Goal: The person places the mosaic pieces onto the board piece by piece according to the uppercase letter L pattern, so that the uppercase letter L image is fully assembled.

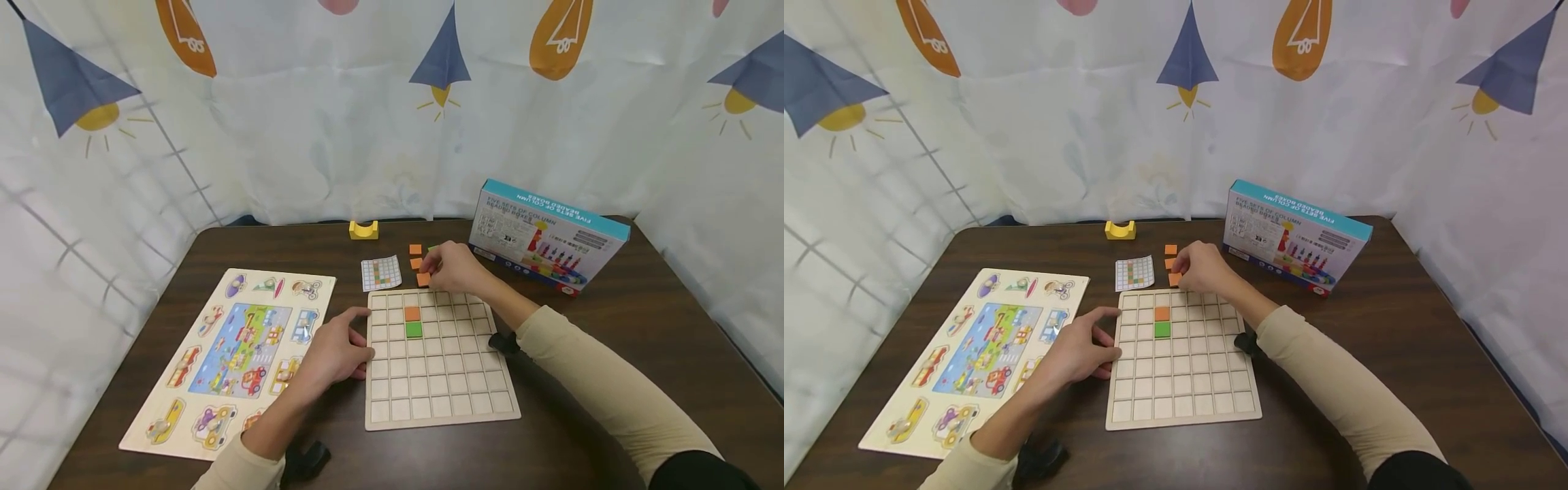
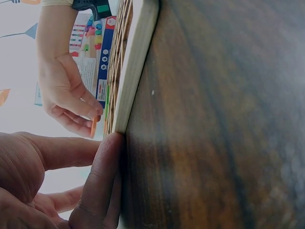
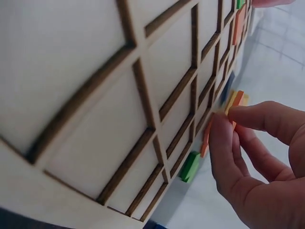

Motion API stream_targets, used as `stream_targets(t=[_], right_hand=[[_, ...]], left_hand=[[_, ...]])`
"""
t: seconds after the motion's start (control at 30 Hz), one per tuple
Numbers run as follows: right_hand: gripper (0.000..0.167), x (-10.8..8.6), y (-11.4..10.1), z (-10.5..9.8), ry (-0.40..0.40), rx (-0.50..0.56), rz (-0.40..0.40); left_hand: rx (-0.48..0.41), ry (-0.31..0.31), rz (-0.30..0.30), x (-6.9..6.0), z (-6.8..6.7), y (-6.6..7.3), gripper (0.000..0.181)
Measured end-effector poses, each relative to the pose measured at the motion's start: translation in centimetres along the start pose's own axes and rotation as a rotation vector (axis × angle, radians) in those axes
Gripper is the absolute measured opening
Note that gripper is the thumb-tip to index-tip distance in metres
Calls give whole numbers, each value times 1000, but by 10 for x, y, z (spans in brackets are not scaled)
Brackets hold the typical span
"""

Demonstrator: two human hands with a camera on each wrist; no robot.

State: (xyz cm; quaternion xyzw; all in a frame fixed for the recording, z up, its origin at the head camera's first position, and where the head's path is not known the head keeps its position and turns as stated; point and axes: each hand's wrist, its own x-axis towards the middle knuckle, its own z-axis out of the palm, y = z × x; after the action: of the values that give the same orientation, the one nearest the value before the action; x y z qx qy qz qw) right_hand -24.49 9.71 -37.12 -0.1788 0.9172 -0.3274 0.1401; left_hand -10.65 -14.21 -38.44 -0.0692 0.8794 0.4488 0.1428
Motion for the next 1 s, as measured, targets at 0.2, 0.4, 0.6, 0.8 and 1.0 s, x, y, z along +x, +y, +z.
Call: stream_targets(t=[0.2, 0.4, 0.6, 0.8, 1.0], right_hand=[[24, -8, 0, -1, 12, 17, -38], [23, -16, -1, -3, 20, 35, -39], [22, -25, -5, -2, 6, 39, -23], [21, -35, -9, -2, -5, 47, -9], [21, -43, -14, 3, -37, 69, -11]], left_hand=[[-2, -3, 2, -1, 1, -1, 69], [4, -1, 9, 0, 0, -2, 70], [13, -5, 2, 1, 0, -1, 70], [-2, -8, 0, 0, -1, 0, 70], [-1, -11, 1, 1, -2, 0, 70]])
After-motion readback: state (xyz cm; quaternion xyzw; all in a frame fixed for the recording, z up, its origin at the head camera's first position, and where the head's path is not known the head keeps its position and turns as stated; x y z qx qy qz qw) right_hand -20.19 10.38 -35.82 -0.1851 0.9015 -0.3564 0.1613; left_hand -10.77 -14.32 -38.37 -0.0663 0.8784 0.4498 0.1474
